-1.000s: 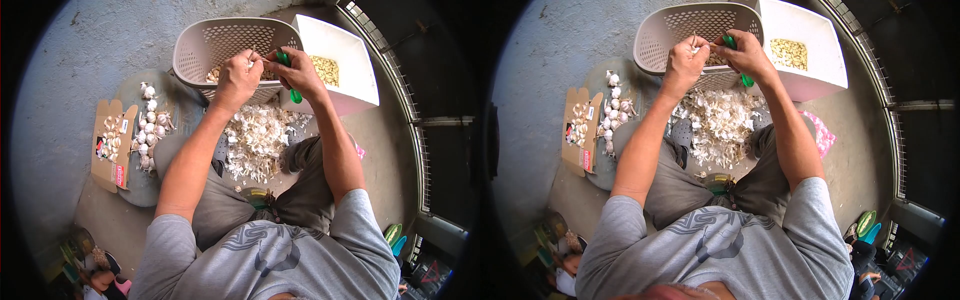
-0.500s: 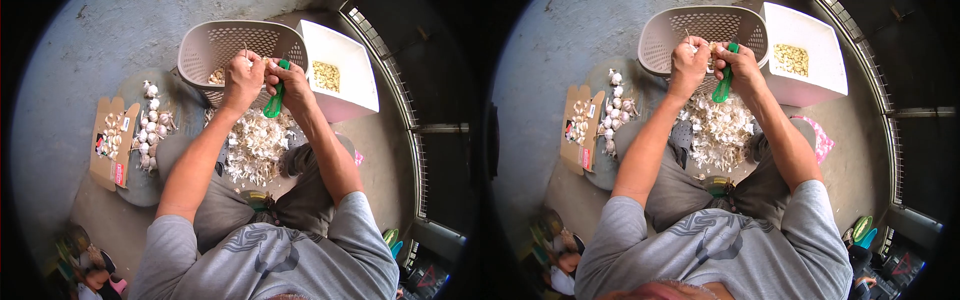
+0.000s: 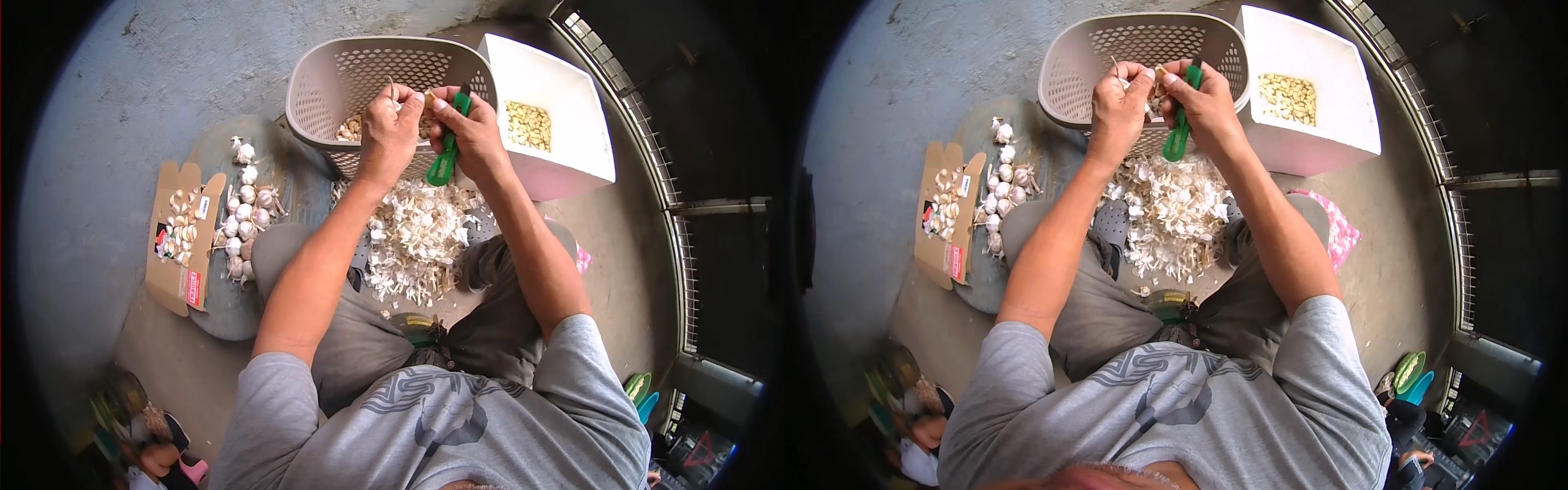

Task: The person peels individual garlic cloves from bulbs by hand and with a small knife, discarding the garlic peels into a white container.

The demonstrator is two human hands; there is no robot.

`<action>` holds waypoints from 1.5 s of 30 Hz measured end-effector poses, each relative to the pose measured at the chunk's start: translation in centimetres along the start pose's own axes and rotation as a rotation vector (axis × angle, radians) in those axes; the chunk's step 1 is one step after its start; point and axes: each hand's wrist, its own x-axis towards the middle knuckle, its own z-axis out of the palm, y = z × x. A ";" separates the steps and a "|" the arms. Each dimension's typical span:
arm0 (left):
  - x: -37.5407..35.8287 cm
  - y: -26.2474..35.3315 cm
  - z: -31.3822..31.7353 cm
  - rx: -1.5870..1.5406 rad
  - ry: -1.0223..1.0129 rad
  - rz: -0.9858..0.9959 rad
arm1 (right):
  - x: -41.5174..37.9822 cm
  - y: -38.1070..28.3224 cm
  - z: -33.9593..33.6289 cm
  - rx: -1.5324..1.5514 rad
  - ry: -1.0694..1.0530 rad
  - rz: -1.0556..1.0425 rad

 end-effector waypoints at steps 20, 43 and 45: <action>-0.8 1.2 -0.5 0.420 -0.344 0.039 | 0.8 -3.7 -2.9 -0.312 -0.104 -0.088; 0.4 1.6 -1.8 0.173 -0.297 0.016 | 0.9 -3.7 -4.6 -0.298 -0.327 0.083; 0.4 1.5 -1.8 0.138 -0.304 -0.004 | 0.9 -3.5 -4.6 -0.239 -0.328 0.095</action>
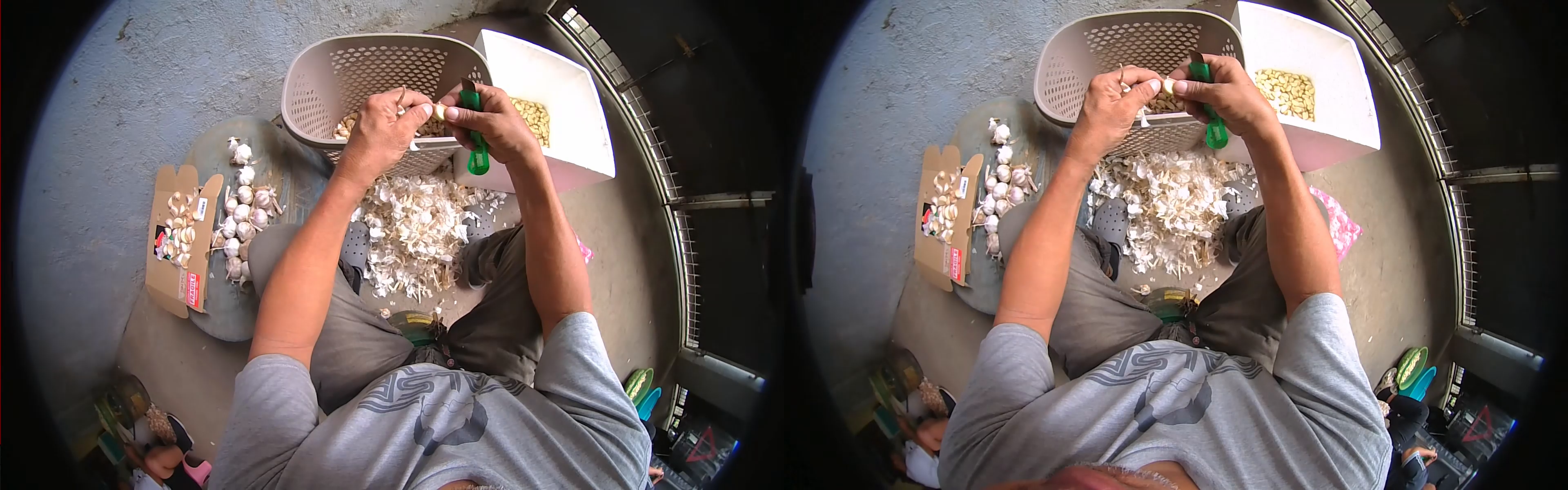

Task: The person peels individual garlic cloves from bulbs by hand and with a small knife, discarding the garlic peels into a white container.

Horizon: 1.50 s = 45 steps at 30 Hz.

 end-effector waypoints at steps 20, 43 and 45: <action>0.2 -0.5 0.0 -0.111 -0.048 -0.088 | 0.1 0.0 0.7 -0.177 0.122 -0.004; 0.5 -1.4 0.3 -0.034 0.056 -0.114 | 0.3 0.8 0.9 0.117 0.082 -0.010; 0.5 -1.4 0.4 0.031 0.030 -0.157 | 0.3 0.6 1.1 0.198 0.076 0.008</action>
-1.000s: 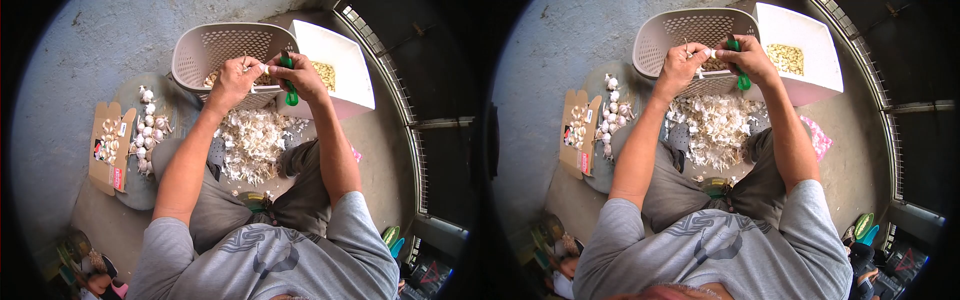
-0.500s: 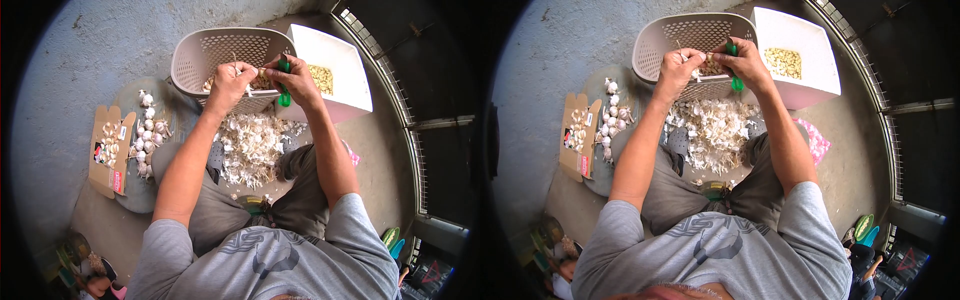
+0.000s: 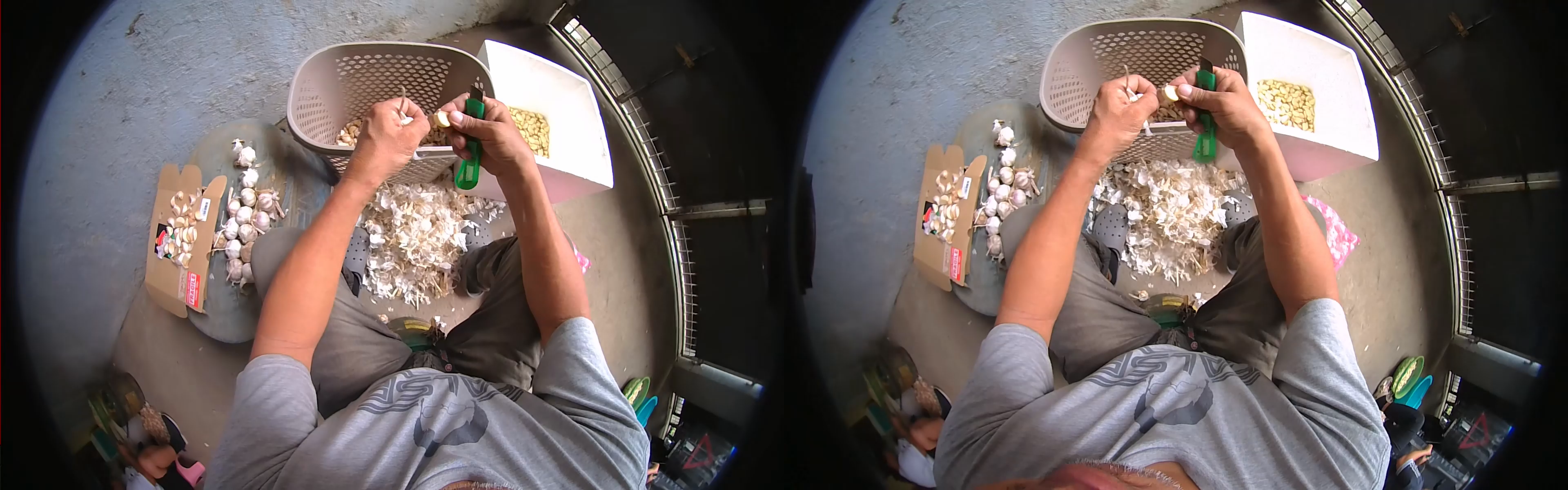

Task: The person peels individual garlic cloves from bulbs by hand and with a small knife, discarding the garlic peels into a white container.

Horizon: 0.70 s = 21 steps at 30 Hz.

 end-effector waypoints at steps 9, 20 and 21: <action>-0.3 0.8 -0.3 -0.470 -0.109 0.031 | -0.3 -0.4 0.8 0.038 0.054 0.024; -0.1 0.1 0.1 -0.529 -0.047 0.038 | -0.1 -0.2 1.6 -0.158 0.069 -0.081; -0.3 0.3 0.1 -0.526 -0.047 0.031 | -0.2 -0.3 1.6 -0.201 0.065 -0.065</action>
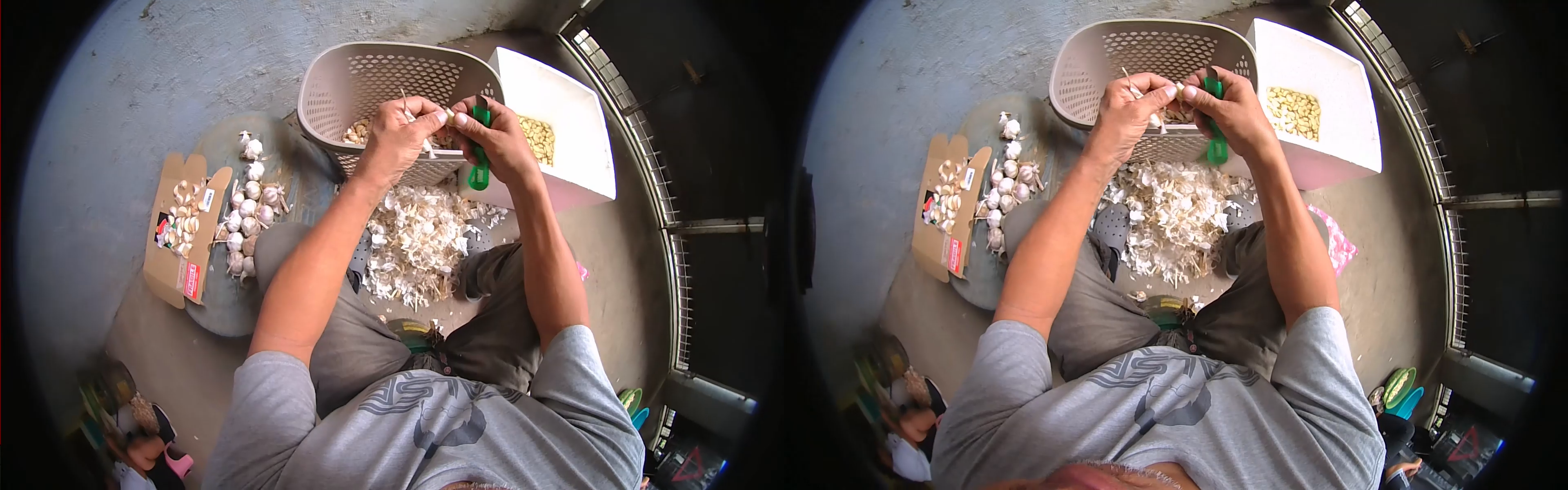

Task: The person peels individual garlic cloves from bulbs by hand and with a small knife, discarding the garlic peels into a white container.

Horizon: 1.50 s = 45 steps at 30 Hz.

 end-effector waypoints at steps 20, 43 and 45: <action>-0.2 -0.7 0.6 0.275 0.113 0.051 | -0.2 0.1 0.6 -0.140 0.109 0.001; -0.2 0.7 0.5 0.483 0.000 -0.102 | -0.8 -1.9 -0.3 -0.517 -0.004 0.010; -0.1 -0.1 0.8 0.351 -0.017 -0.103 | -0.8 -1.5 -0.2 -0.559 -0.006 -0.002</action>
